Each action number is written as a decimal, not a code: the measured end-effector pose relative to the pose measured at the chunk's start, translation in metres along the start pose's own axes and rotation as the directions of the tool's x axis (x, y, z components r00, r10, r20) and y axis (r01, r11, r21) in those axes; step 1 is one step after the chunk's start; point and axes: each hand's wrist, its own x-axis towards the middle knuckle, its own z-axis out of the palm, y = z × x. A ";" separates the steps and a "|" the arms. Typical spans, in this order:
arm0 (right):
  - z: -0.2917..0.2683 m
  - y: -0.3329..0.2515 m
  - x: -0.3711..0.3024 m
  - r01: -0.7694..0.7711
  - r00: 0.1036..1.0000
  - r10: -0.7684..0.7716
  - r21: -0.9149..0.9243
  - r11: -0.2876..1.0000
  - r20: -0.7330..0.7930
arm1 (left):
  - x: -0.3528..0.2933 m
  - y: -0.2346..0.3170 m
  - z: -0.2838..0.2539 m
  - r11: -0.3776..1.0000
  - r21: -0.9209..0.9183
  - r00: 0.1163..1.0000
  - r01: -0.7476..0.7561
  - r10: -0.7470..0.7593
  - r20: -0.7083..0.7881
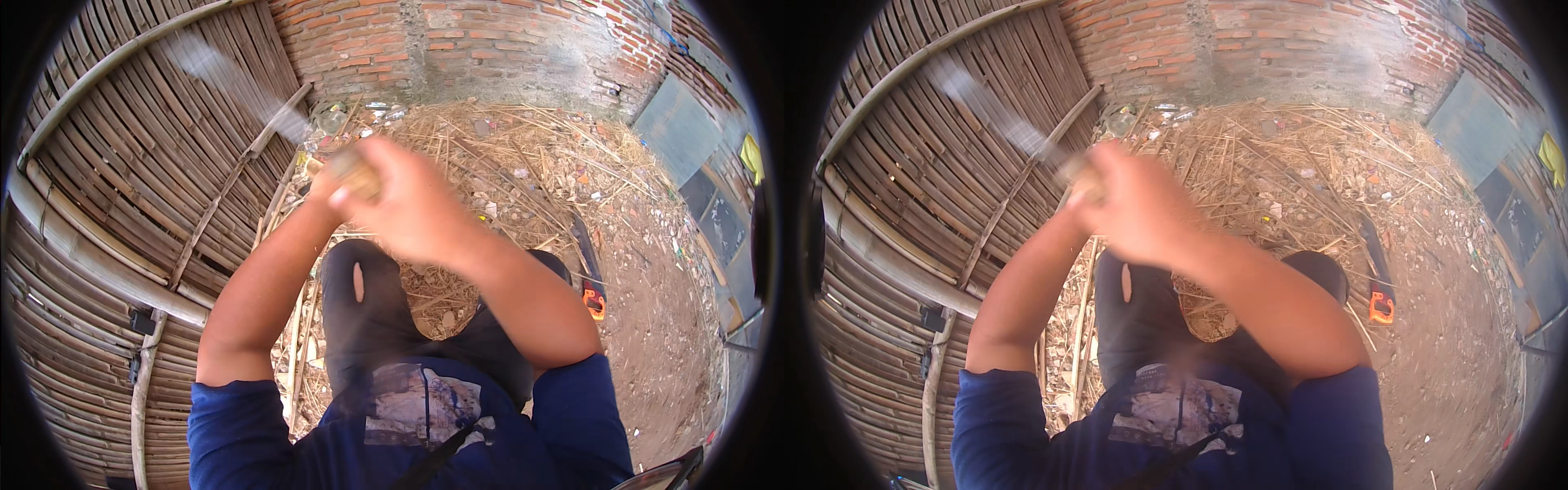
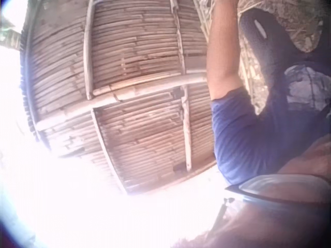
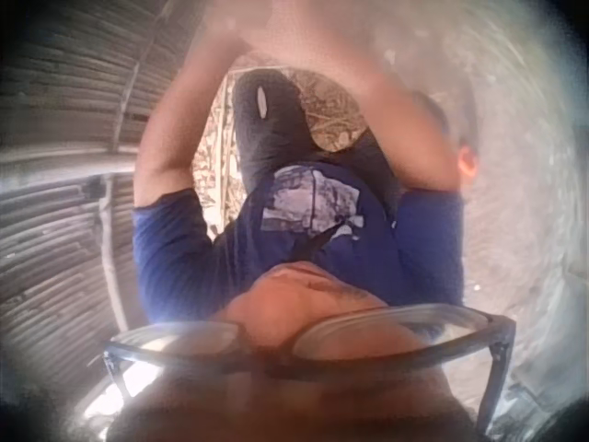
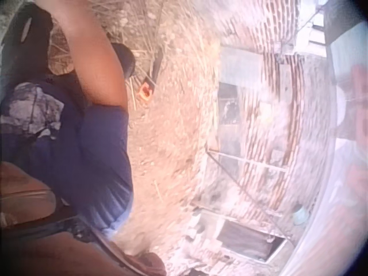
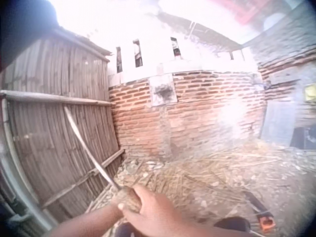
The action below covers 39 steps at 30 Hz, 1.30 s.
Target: The person uses a hammer and a knife to split a bamboo stick into thin strips and then shaves the surface of a strip.
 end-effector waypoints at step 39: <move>0.004 0.224 -0.045 -0.341 0.845 0.501 0.533 0.774 -0.187 | -0.030 0.033 0.087 0.733 0.618 0.788 0.286 0.187 -0.586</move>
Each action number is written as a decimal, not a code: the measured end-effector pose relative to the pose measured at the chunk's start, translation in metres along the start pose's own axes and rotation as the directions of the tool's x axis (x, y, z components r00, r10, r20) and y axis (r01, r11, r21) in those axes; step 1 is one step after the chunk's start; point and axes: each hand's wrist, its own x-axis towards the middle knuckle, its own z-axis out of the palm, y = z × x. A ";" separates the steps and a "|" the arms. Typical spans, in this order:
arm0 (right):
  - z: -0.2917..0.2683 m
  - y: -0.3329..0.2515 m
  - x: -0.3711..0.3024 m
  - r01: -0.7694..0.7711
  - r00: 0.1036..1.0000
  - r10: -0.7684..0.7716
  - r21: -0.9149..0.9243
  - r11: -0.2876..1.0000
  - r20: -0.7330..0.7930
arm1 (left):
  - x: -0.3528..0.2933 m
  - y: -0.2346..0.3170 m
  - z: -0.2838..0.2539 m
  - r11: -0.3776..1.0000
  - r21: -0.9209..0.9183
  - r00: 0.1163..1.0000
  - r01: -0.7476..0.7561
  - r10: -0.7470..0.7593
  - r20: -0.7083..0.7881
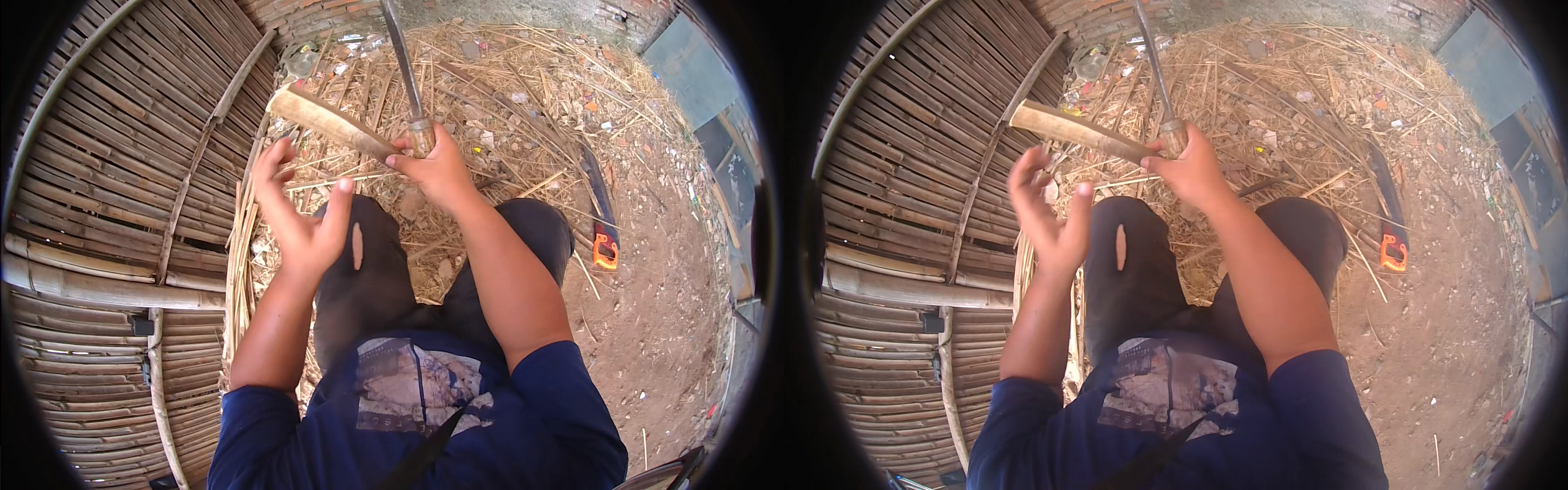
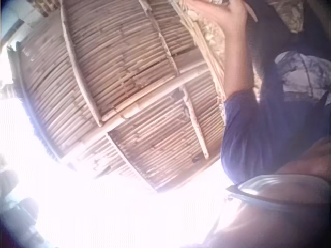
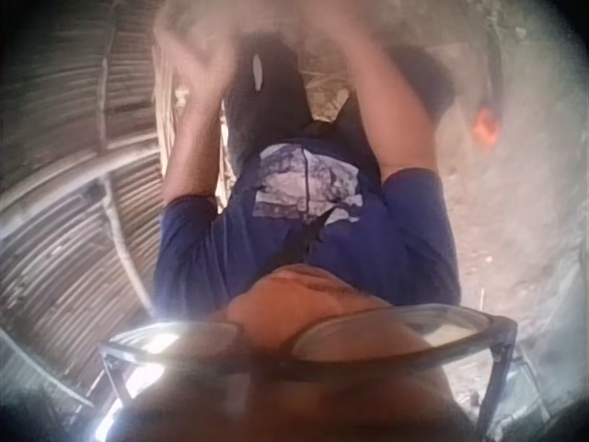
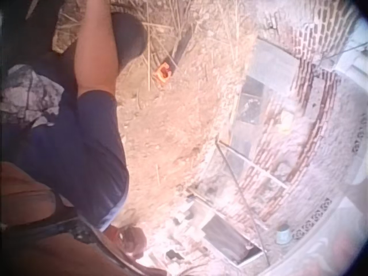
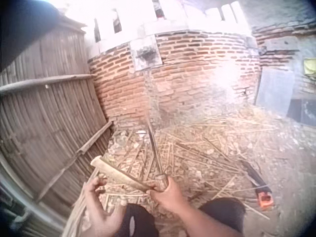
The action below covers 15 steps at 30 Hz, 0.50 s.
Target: The person uses a hammer and a knife to split a bamboo stick into thin strips and then shaves the surface of a strip.
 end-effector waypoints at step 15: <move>-0.059 -0.002 -0.024 0.144 0.989 -0.146 -0.072 0.987 -0.023 | 0.041 0.024 0.034 0.862 -0.461 0.965 0.212 -0.111 0.236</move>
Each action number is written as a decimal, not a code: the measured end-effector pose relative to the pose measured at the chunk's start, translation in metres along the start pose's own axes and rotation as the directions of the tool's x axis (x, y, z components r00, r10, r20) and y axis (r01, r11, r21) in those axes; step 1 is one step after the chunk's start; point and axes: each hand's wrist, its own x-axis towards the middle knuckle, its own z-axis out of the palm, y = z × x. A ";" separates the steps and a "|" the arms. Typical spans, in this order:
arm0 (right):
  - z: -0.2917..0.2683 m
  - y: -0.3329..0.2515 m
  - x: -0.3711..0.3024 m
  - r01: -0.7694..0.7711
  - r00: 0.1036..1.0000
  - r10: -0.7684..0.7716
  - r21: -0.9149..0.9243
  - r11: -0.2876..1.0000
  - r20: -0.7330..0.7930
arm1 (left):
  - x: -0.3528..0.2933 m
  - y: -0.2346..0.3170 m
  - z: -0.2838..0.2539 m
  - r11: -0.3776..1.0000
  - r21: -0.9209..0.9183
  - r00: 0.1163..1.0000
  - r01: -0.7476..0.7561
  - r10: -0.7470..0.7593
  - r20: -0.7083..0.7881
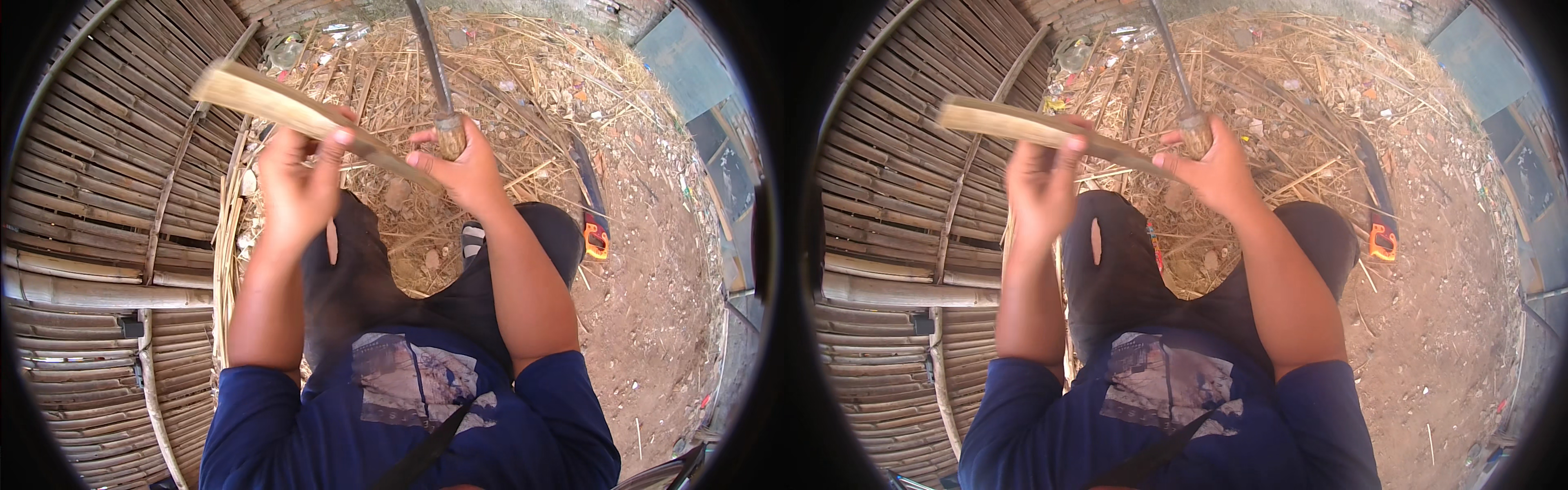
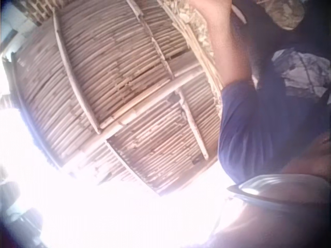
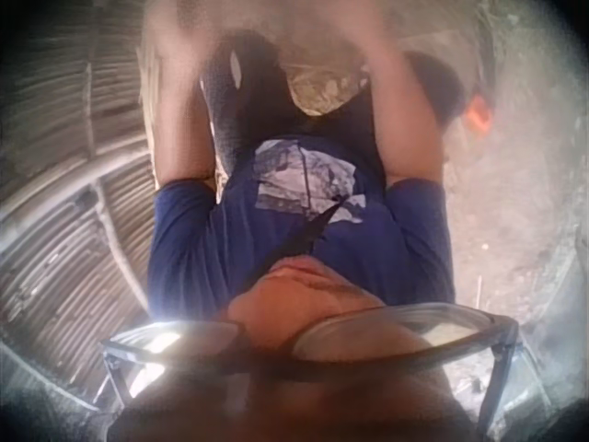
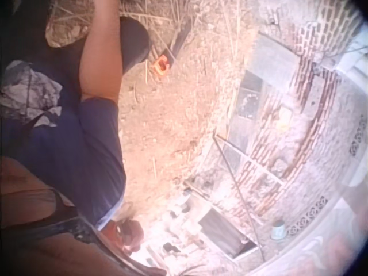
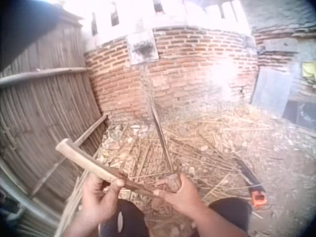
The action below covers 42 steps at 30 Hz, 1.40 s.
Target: The person uses a hammer and a knife to split a bamboo stick into thin strips and then shaves the surface of a strip.
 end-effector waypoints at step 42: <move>0.067 -0.097 -0.032 -0.186 0.954 0.166 0.060 0.981 0.248 | 0.031 -0.105 -0.016 0.875 0.484 0.997 0.034 0.003 -0.076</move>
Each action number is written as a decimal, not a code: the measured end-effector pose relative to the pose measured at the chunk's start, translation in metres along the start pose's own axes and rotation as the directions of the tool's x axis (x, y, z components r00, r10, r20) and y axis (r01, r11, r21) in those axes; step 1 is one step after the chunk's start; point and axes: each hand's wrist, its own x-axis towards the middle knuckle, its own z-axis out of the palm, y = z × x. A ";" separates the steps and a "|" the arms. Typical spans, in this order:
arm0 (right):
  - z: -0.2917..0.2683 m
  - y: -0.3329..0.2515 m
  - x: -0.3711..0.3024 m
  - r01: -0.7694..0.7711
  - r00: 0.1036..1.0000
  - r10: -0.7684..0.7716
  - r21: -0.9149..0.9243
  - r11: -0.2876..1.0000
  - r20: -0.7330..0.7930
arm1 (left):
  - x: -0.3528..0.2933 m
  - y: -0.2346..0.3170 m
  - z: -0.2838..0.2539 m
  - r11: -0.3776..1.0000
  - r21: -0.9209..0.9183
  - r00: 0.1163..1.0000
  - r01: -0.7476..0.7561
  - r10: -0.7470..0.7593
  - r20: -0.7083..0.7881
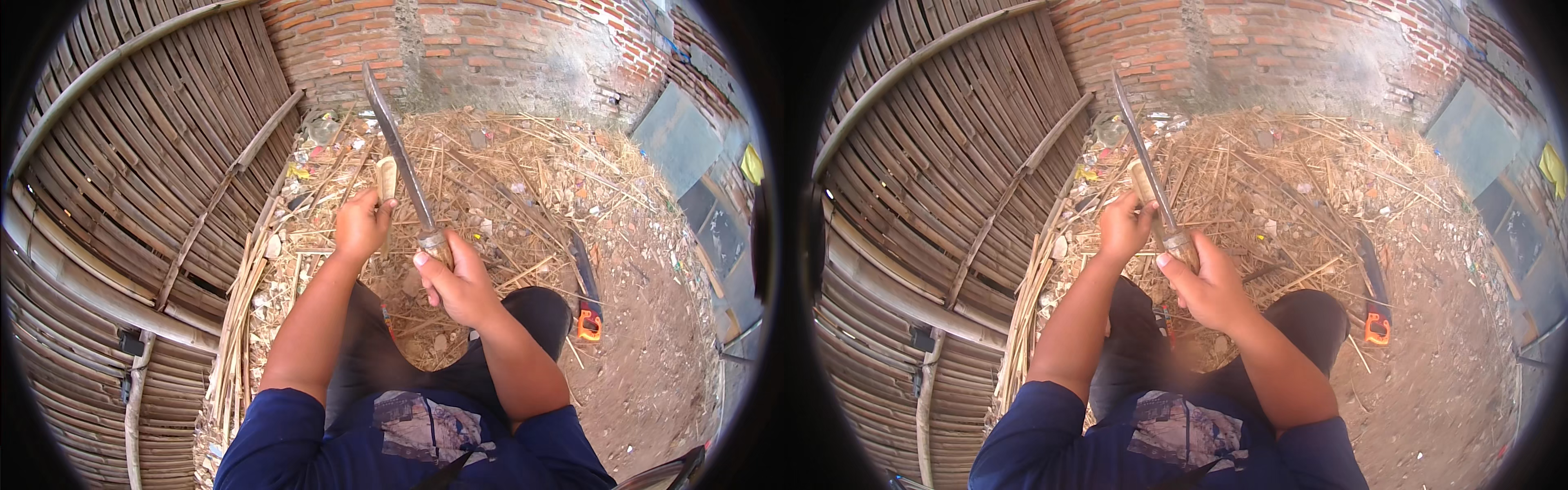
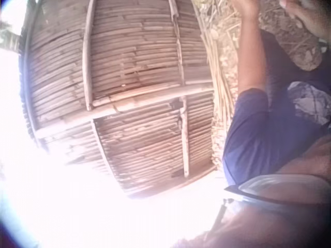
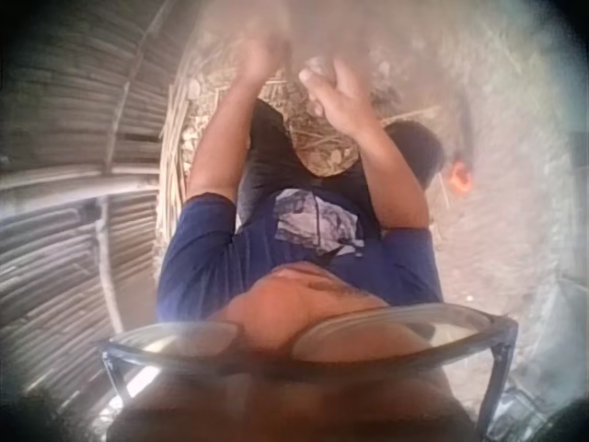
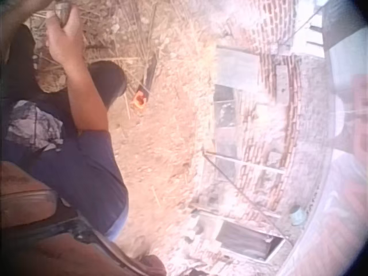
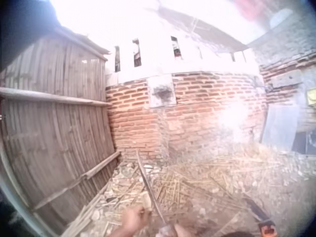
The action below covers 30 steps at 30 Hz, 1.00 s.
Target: The person uses a hammer and a knife to split a bamboo stick into thin strips and then shaves the surface of a strip.
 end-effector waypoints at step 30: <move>0.034 0.007 0.007 0.053 0.997 -0.054 -0.008 0.999 -0.055 | -0.012 0.001 -0.014 1.000 -0.011 1.000 0.014 -0.014 -0.024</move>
